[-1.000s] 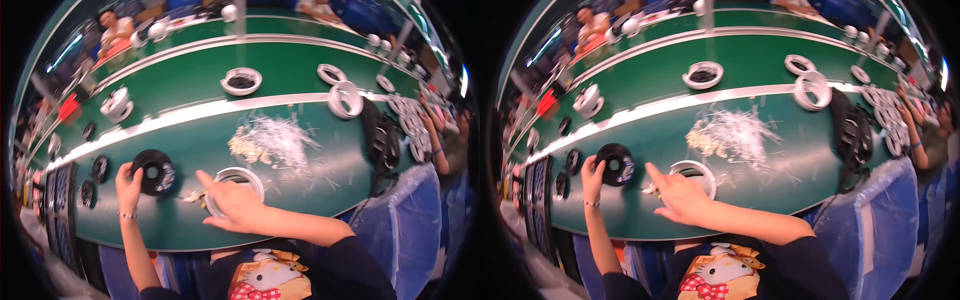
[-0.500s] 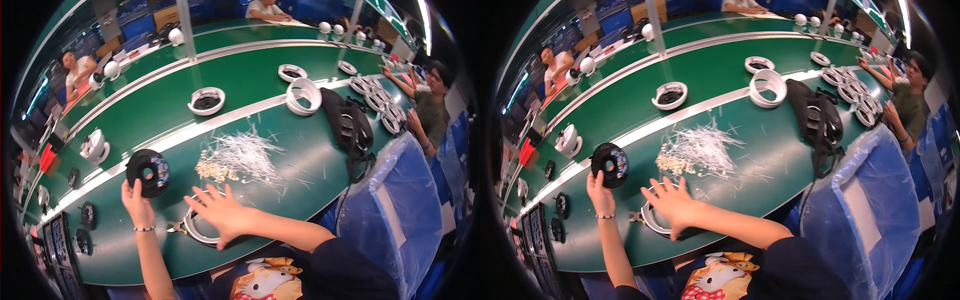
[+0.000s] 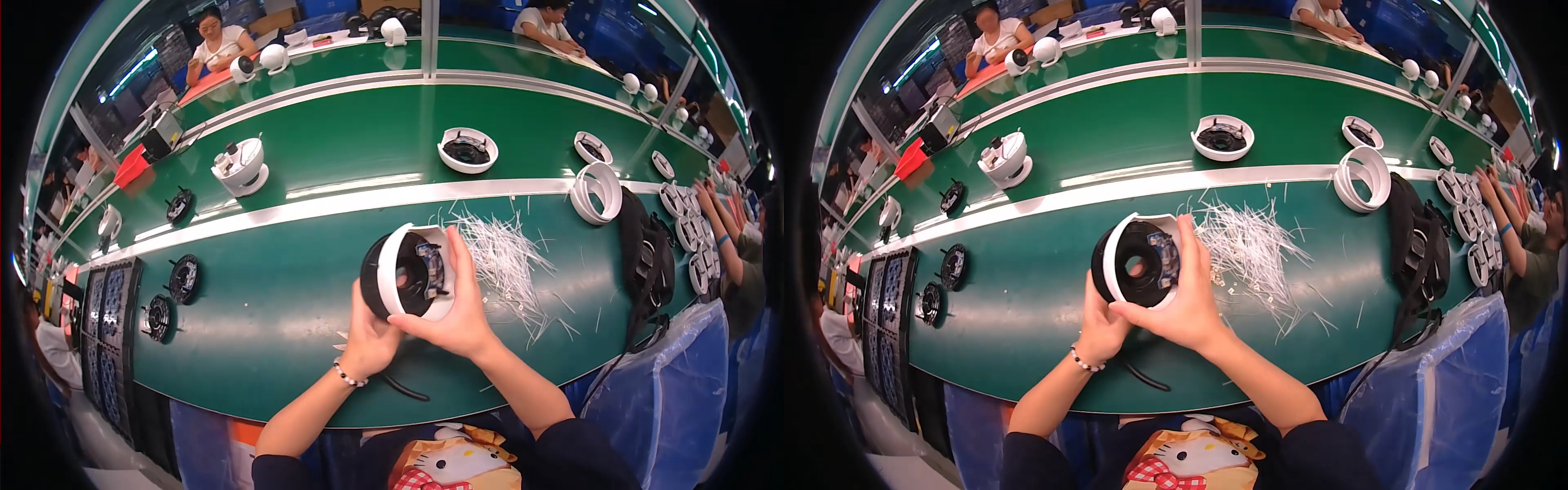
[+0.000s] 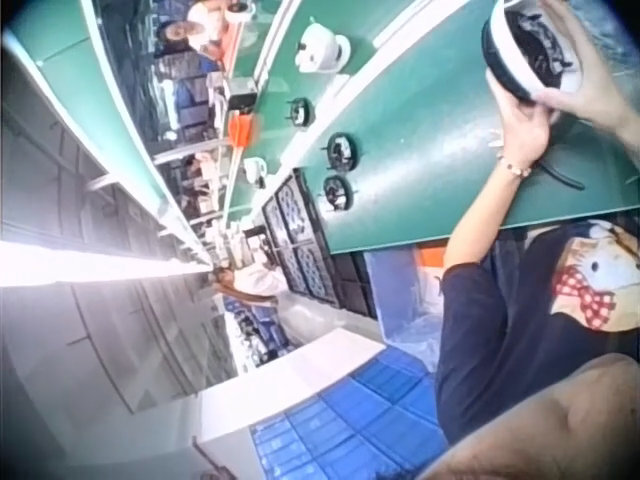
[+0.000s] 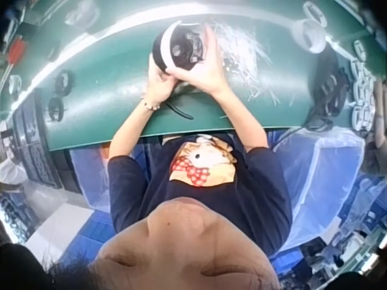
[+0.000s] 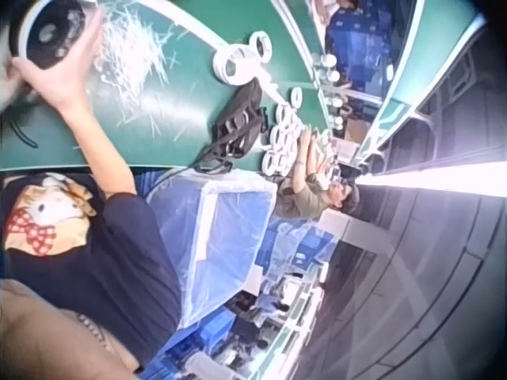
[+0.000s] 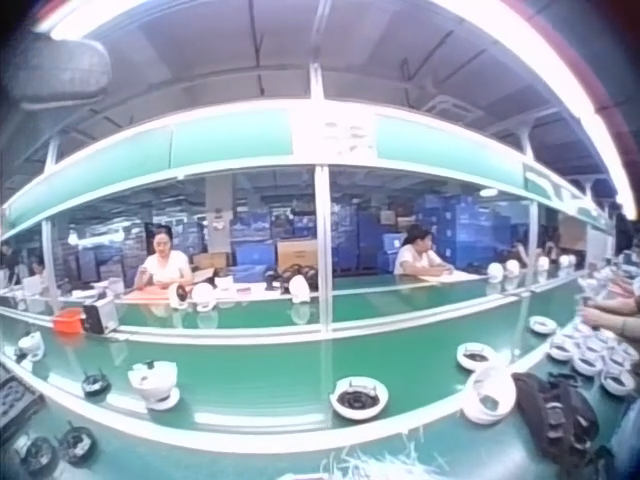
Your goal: Assembling security camera components on a production line.
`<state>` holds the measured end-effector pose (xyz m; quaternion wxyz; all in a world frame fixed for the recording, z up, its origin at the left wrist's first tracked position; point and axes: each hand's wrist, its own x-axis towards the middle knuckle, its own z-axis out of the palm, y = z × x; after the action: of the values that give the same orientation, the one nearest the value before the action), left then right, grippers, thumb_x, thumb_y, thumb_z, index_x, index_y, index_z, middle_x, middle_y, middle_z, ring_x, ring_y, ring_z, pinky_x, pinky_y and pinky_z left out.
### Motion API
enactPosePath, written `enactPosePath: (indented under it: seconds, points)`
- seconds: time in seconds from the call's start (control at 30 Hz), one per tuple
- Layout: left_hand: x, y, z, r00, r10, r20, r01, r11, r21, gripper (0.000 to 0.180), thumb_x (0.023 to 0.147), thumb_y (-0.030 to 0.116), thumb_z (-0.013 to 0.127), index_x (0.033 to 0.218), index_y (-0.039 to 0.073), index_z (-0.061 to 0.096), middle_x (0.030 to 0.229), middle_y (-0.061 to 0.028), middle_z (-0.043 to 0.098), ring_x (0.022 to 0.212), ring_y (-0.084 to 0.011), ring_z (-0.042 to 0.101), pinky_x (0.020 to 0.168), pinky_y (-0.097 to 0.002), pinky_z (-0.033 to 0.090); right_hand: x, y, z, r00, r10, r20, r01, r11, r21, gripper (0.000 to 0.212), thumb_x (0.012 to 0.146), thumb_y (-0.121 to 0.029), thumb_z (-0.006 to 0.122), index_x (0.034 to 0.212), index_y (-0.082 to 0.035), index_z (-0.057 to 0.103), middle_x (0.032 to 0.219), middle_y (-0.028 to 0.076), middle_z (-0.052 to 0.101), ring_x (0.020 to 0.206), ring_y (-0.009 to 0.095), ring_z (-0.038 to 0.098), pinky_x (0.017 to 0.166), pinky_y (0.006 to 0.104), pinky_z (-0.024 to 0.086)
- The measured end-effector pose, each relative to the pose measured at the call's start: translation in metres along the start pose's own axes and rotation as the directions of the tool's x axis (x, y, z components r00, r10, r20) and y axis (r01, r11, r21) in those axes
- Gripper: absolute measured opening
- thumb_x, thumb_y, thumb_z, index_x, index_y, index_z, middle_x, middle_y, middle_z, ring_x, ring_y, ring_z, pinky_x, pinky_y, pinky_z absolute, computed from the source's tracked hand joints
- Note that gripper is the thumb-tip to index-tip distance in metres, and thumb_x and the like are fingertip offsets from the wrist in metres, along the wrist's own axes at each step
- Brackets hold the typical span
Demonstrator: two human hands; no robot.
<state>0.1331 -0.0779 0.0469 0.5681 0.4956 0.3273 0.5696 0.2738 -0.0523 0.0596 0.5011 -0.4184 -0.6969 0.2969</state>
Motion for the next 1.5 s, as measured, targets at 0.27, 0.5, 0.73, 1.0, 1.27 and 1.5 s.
enactPosePath:
  seconds: [0.27,0.5,0.73,1.0,1.27,1.5]
  points:
    - [0.01,0.025,-0.029,0.879,-0.457,0.138,0.426,0.62,-0.659,0.062,0.084,0.053,0.03,0.121,0.004,0.04,0.116,-0.0156,0.048,0.105,-0.0283,0.049,0.092,-0.0445,0.038,-0.003,-0.005,0.013,0.972,-0.156,0.178,0.165,0.986,-0.035,0.116,0.045,-0.04,0.081,0.13,0.003,0.015,0.129,0.022,0.025,0.119,0.035,0.028,0.098,0.0418,0.024]
    - [0.011,0.006,-0.02,0.855,-0.46,0.241,0.474,0.503,-0.723,0.049,0.079,0.054,0.042,0.105,0.014,0.054,0.092,-0.0056,0.056,0.081,-0.0205,0.057,0.059,-0.0395,0.05,-0.012,-0.019,0.013,0.985,-0.107,0.135,0.091,0.989,0.116,0.112,0.047,-0.028,0.079,0.131,0.004,0.012,0.133,0.02,0.022,0.123,0.029,0.026,0.1,0.0373,0.024]
    - [-0.001,-0.002,-0.023,0.933,-0.28,0.227,0.351,0.568,-0.744,0.058,0.085,0.054,0.032,0.124,0.012,0.038,0.118,-0.0064,0.047,0.103,-0.0153,0.047,0.088,-0.0313,0.04,-0.014,-0.026,0.025,0.956,-0.226,0.189,0.26,0.948,-0.182,0.106,0.047,-0.039,0.075,0.13,0.0,0.021,0.134,0.021,0.022,0.12,0.035,0.026,0.097,0.0436,0.024]
    - [-0.001,0.013,-0.03,0.911,-0.275,0.307,0.409,0.516,-0.752,0.069,0.078,0.066,0.03,0.118,0.012,0.045,0.111,-0.0067,0.052,0.098,-0.0164,0.051,0.087,-0.0314,0.042,0.008,-0.037,0.011,0.88,-0.219,0.422,0.33,0.92,-0.212,0.113,0.041,-0.044,0.077,0.129,0.001,0.021,0.13,0.021,0.027,0.117,0.036,0.03,0.095,0.0431,0.027]
    - [0.003,0.0,-0.014,0.944,-0.291,0.155,0.292,0.519,-0.803,0.036,0.077,0.03,0.056,0.107,0.011,0.05,0.098,-0.0046,0.057,0.085,-0.0143,0.056,0.076,-0.0293,0.047,-0.009,-0.029,0.023,0.965,-0.171,0.197,0.23,0.913,-0.337,0.105,0.045,-0.036,0.075,0.129,0.002,0.023,0.125,0.02,0.033,0.116,0.032,0.033,0.098,0.0391,0.026]
    - [-0.009,-0.009,-0.028,0.939,-0.326,0.114,0.309,0.646,-0.698,0.072,0.076,0.053,0.045,0.128,0.006,0.029,0.132,-0.0105,0.032,0.122,-0.0258,0.029,0.1,-0.0431,0.025,-0.011,-0.027,0.044,0.982,-0.171,0.079,0.187,0.934,-0.305,0.108,0.047,-0.039,0.076,0.128,0.004,0.019,0.125,0.023,0.029,0.115,0.038,0.03,0.096,0.0438,0.025]
